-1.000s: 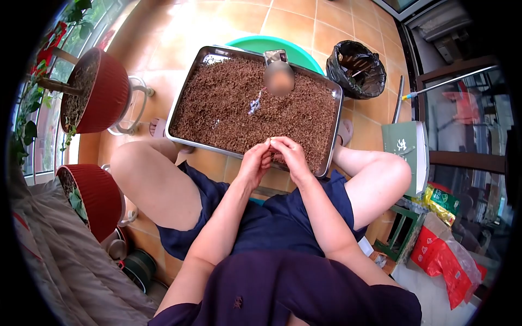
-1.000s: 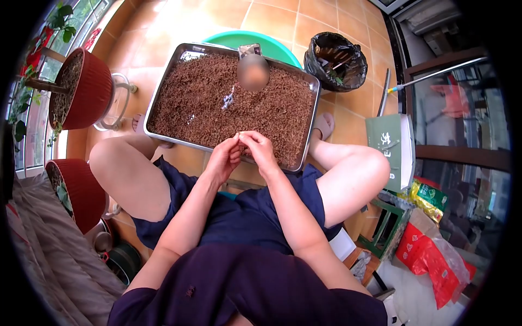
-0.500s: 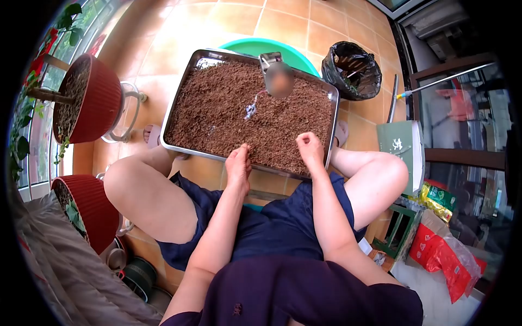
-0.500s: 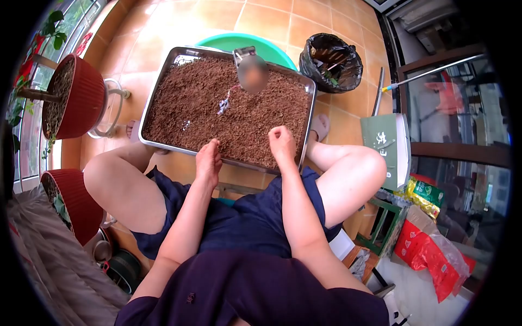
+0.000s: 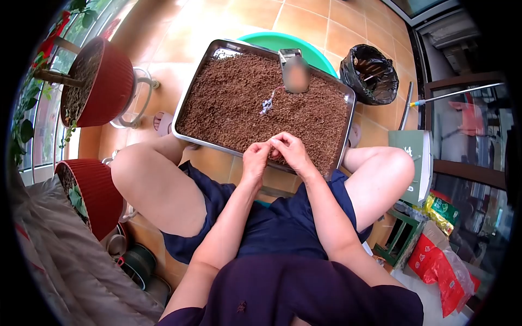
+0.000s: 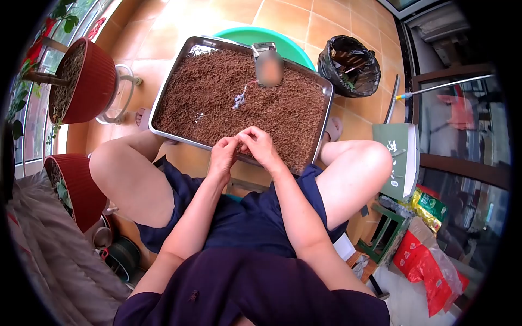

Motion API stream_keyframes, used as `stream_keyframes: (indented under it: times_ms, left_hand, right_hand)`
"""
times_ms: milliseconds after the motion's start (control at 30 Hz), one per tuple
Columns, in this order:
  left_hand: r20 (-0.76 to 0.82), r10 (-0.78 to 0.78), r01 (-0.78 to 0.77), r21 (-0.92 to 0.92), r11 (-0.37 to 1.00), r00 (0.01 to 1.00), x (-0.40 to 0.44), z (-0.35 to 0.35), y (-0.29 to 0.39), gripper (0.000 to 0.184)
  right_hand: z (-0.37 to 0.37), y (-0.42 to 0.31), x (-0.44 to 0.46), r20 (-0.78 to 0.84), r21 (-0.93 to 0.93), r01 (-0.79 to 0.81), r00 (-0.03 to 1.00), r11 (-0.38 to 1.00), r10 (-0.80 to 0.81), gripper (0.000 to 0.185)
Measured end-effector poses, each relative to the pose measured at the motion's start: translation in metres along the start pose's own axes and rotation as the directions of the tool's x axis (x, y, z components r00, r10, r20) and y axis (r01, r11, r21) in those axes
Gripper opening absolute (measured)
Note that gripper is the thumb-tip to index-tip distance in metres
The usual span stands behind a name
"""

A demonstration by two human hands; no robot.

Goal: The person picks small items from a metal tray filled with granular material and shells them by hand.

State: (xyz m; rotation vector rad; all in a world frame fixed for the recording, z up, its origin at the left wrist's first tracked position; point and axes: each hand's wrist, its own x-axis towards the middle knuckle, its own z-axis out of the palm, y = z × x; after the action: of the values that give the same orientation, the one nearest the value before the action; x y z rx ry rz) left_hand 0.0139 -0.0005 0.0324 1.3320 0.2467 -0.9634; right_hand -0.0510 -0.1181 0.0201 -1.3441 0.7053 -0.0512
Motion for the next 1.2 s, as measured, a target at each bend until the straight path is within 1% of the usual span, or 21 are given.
stream_keyframes:
  times_ms: [33, 133, 200, 233, 267, 333, 400, 433, 467, 533, 567, 600, 700, 800, 833, 933, 967, 1067, 1133, 1167, 1200]
  left_hand:
    - [-0.014, 0.047, -0.047, 0.031, 0.998, 0.999, 0.003, 0.0, -0.005, 0.017]
    - [-0.002, 0.054, -0.054, -0.003, 0.999, 0.999, 0.005, 0.001, -0.009, 0.014]
    - [0.126, 0.042, -0.021, -0.16, 0.987, 0.991, 0.002, -0.002, -0.004, 0.012]
    - [0.191, 0.043, 0.003, -0.235, 0.972, 0.981, 0.0, -0.003, 0.0, 0.011]
    - [0.263, 0.047, 0.033, -0.29, 0.957, 0.964, -0.003, -0.002, 0.004, 0.011]
    - [0.404, 0.061, 0.111, -0.388, 0.915, 0.913, -0.012, 0.002, 0.011, 0.01]
    - [0.551, 0.076, 0.189, -0.407, 0.894, 0.831, -0.022, 0.004, 0.018, 0.012]
    - [0.609, 0.078, 0.232, -0.414, 0.88, 0.789, -0.027, 0.005, 0.02, 0.013]
    - [0.664, 0.084, 0.276, -0.418, 0.865, 0.743, -0.032, 0.007, 0.023, 0.013]
    - [0.704, 0.105, 0.329, -0.452, 0.829, 0.702, -0.037, 0.008, 0.028, 0.016]
    - [0.72, 0.136, 0.346, -0.48, 0.806, 0.681, -0.037, 0.006, 0.03, 0.017]
    - [0.731, 0.169, 0.362, -0.508, 0.782, 0.661, -0.036, 0.004, 0.031, 0.018]
    - [0.698, 0.214, 0.342, -0.565, 0.751, 0.683, -0.032, -0.004, 0.04, 0.021]
    - [0.674, 0.262, 0.33, -0.616, 0.715, 0.69, -0.028, -0.01, 0.045, 0.021]
    - [0.668, 0.272, 0.328, -0.627, 0.706, 0.692, -0.027, -0.01, 0.047, 0.021]
    - [0.661, 0.252, 0.349, -0.636, 0.688, 0.707, -0.029, -0.008, 0.049, 0.021]
    - [0.67, 0.255, 0.36, -0.634, 0.684, 0.697, -0.029, -0.007, 0.049, 0.023]
    - [0.663, 0.189, 0.335, -0.578, 0.744, 0.724, -0.023, -0.003, 0.04, 0.024]
    - [0.635, 0.105, 0.268, -0.463, 0.845, 0.765, -0.018, -0.001, 0.033, 0.025]
    - [0.614, 0.066, 0.236, -0.398, 0.887, 0.787, -0.015, -0.001, 0.029, 0.026]
    - [0.577, 0.025, 0.199, -0.323, 0.925, 0.817, -0.012, -0.001, 0.023, 0.025]
  right_hand:
    - [-0.001, 0.0, 0.0, -0.013, -0.054, 0.06, 0.998, 0.997, -0.061, 0.017]
    - [-0.004, -0.001, -0.004, -0.073, -0.095, 0.02, 0.997, 0.995, -0.028, 0.015]
    - [-0.01, 0.001, -0.004, -0.203, -0.248, 0.007, 0.977, 0.969, -0.059, 0.013]
    - [-0.019, 0.008, -0.001, -0.24, -0.206, -0.024, 0.97, 0.978, -0.027, 0.012]
    - [-0.04, 0.044, 0.015, -0.298, -0.397, 0.072, 0.933, 0.915, -0.203, 0.014]
    - [-0.054, 0.027, 0.01, -0.408, -0.671, 0.035, 0.817, 0.741, -0.408, 0.017]
    - [-0.07, 0.027, 0.018, -0.531, -0.716, -0.064, 0.696, 0.695, -0.483, 0.018]
    - [-0.077, 0.025, 0.02, -0.567, -0.698, -0.166, 0.722, 0.696, -0.396, 0.028]
    - [-0.078, 0.027, 0.025, -0.532, -0.729, -0.151, 0.738, 0.668, -0.414, 0.031]
    - [-0.067, 0.031, 0.033, -0.459, -0.786, -0.116, 0.768, 0.608, -0.447, 0.039]
    - [-0.057, 0.028, 0.032, -0.382, -0.808, -0.067, 0.816, 0.585, -0.434, 0.048]
    - [-0.042, 0.024, 0.031, -0.258, -0.847, 0.062, 0.82, 0.527, -0.51, 0.046]
    - [0.0, 0.006, 0.015, -0.02, -0.771, 0.31, 0.862, 0.556, -0.507, 0.043]
    - [0.012, 0.008, 0.001, 0.174, -0.761, 0.452, 0.834, 0.466, -0.524, 0.037]
    - [0.011, 0.018, 0.0, 0.163, -0.794, 0.441, 0.818, 0.419, -0.552, 0.03]
    - [-0.009, 0.019, -0.005, 0.014, -0.867, 0.276, 0.846, 0.415, -0.534, 0.02]
    - [-0.017, 0.018, -0.006, -0.075, -0.892, 0.175, 0.853, 0.417, -0.517, 0.014]
    - [-0.048, 0.012, -0.007, -0.193, -0.896, 0.112, 0.772, 0.429, -0.605, 0.009]
    - [-0.057, 0.001, -0.01, -0.294, -0.837, 0.066, 0.783, 0.543, -0.548, 0.007]
    - [-0.062, 0.001, -0.01, -0.278, -0.82, 0.084, 0.806, 0.566, -0.523, 0.012]
    - [-0.06, -0.004, -0.013, -0.29, -0.586, 0.126, 0.89, 0.801, -0.352, 0.015]
